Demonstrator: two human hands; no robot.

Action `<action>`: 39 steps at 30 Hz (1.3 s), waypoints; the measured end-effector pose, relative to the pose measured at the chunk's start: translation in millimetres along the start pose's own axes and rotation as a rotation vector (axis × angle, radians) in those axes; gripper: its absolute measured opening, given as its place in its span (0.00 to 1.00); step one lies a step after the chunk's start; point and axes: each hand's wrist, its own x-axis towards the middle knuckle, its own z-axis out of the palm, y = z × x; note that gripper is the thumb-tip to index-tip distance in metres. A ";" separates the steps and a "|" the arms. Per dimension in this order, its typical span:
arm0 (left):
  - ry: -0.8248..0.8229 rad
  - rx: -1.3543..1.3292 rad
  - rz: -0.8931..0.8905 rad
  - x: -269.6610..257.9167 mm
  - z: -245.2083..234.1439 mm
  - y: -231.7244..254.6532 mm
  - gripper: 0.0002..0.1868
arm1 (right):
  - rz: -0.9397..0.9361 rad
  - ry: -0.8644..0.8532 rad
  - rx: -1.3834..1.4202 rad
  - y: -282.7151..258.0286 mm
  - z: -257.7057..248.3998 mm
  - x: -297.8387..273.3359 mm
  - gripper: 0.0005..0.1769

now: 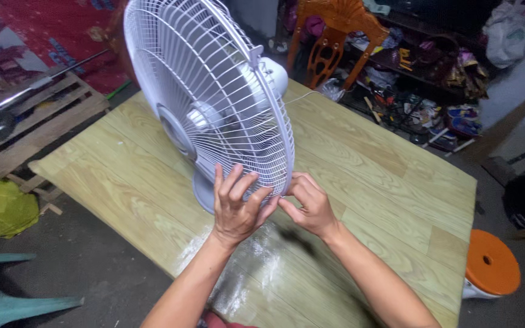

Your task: The person removes the front wire cage of a white table fan by unclipping its tabs, then unscrews the central hub nut to detach the fan blades. The removed cage is placed on the table.

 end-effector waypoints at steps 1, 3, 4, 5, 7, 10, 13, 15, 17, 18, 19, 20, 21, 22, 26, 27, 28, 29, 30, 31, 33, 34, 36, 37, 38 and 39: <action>0.001 -0.002 -0.002 0.3 0.3 0.1 0.20 | -0.003 -0.012 0.010 0.4 -1.2 1.2 0.14; 0.004 -0.004 -0.003 0.5 1.2 -1.0 0.20 | -0.029 -0.024 -0.009 1.6 -2.3 3.8 0.13; 0.006 0.004 0.003 0.3 1.8 -2.1 0.20 | -0.043 -0.029 -0.018 2.6 -2.1 5.2 0.13; 0.006 0.011 0.008 -0.1 1.8 -2.6 0.20 | -0.037 -0.038 -0.011 2.6 -2.2 6.2 0.13; 0.011 0.019 0.016 -1.0 1.8 -3.7 0.20 | -0.021 -0.056 0.000 3.1 -2.5 7.7 0.12; 0.012 0.020 0.013 -3.5 2.9 -2.6 0.20 | -0.030 -0.048 0.014 3.5 -2.9 7.6 0.11; 0.008 0.028 0.010 -3.5 4.6 -3.9 0.21 | -0.019 -0.040 0.032 3.5 -2.0 9.3 0.10; 0.006 0.028 0.008 -4.2 5.1 -3.2 0.21 | -0.024 -0.034 0.041 2.6 -2.1 9.3 0.10; -0.004 0.018 0.014 -5.3 4.5 -3.4 0.21 | -0.016 -0.030 0.044 1.6 -2.4 8.7 0.10; -0.008 0.013 0.016 -5.5 4.3 -3.5 0.22 | -0.006 -0.028 0.044 0.4 -2.6 8.2 0.10; -0.004 0.018 0.017 -6.1 4.1 -3.3 0.22 | 0.006 -0.027 0.046 -1.1 -2.2 7.1 0.10; 0.000 0.022 0.019 -6.3 4.5 -3.6 0.22 | -0.004 -0.027 0.042 -0.8 -2.1 7.5 0.10; 0.001 0.026 0.019 -6.7 4.5 -3.5 0.22 | -0.012 -0.029 0.039 -0.4 -2.1 8.0 0.10; 0.002 0.020 0.019 -7.0 4.4 -4.2 0.22 | -0.019 -0.030 0.035 0.4 -1.9 8.7 0.10; 0.009 0.006 0.026 -9.0 5.0 -4.4 0.22 | -0.031 -0.038 0.042 0.5 -3.1 7.1 0.11; 0.015 0.010 0.034 -8.6 5.6 -5.2 0.22 | -0.036 -0.037 0.044 0.9 -3.5 7.9 0.10; 0.013 0.005 0.035 -8.6 5.4 -4.8 0.22 | -0.040 -0.036 0.046 0.5 -4.0 8.4 0.10; 0.014 0.003 0.037 -7.6 5.6 -5.6 0.22 | -0.039 -0.039 0.045 0.6 -4.3 10.4 0.10; 0.015 0.001 0.039 -6.8 5.7 -6.0 0.22 | -0.038 -0.041 0.043 0.1 -4.5 11.8 0.10; 0.015 -0.001 0.039 -7.1 5.5 -5.0 0.22 | -0.038 -0.044 0.043 -1.2 -4.8 11.2 0.09; 0.015 -0.002 0.040 -6.9 5.2 -4.3 0.22 | -0.045 -0.041 0.039 -2.6 -4.7 10.6 0.10; 0.017 0.000 0.041 -6.3 5.4 -4.1 0.22 | -0.050 -0.039 0.037 -2.4 -4.5 10.7 0.10; 0.021 0.007 0.041 -5.2 5.8 -4.0 0.22 | -0.048 -0.042 0.035 0.4 -4.5 10.2 0.10; 0.019 0.004 0.037 -5.0 5.6 -3.8 0.22 | -0.045 -0.044 0.035 1.6 -4.5 8.5 0.10; 0.016 0.001 0.032 -4.9 5.1 -3.7 0.22 | -0.040 -0.060 0.030 3.9 -5.4 6.9 0.11; 0.015 -0.001 0.029 -4.5 4.3 -4.1 0.22 | -0.036 -0.076 0.025 6.4 -6.2 5.1 0.12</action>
